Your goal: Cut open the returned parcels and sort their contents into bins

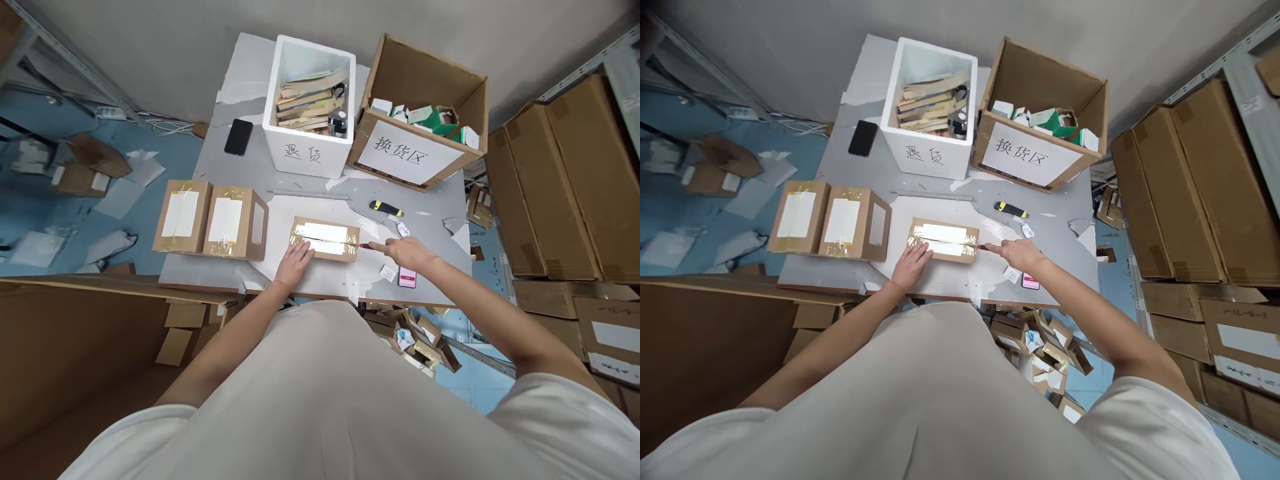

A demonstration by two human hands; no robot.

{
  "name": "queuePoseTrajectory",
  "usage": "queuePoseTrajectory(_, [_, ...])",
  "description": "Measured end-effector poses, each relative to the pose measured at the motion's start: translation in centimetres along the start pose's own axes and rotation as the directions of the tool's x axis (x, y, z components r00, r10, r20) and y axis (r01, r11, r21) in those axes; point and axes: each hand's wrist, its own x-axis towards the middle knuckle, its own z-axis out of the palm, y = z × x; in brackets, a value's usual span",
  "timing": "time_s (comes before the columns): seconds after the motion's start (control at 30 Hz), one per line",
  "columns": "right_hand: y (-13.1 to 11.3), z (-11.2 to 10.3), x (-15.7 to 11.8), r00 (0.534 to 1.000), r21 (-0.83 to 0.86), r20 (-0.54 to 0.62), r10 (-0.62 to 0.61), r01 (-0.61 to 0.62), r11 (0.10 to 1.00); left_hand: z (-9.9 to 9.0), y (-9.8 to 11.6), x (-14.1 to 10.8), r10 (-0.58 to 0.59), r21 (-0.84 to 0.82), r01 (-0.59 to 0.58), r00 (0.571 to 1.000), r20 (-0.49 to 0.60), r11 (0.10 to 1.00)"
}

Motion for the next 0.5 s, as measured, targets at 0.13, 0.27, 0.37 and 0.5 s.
queuePoseTrajectory(0.13, [1.1, 1.5, -2.0, 0.998, 0.068, -0.048, 0.042, -0.038, 0.997, -0.5, 0.5, 0.5, -0.005, 0.058, 0.006, 1.000, -0.004, 0.998])
queuePoseTrajectory(0.27, [1.6, 4.6, -3.2, 0.964, 0.384, -0.227, 0.135, -0.039, 0.923, -1.9, 1.7, 1.1, 0.001, 0.115, -0.001, 1.000, 0.001, 0.993])
queuePoseTrajectory(0.37, [0.4, 7.9, -3.0, 0.900, 0.744, -0.273, 0.340, -0.027, 0.667, -3.1, 2.2, 2.2, 0.025, 0.158, -0.031, 0.999, 0.041, 0.987])
queuePoseTrajectory(0.5, [-3.1, 11.4, -1.6, 0.871, 0.984, -0.136, 0.473, 0.065, 0.164, -4.2, 1.9, 4.7, 0.088, 0.114, -0.095, 0.994, 0.068, 0.989])
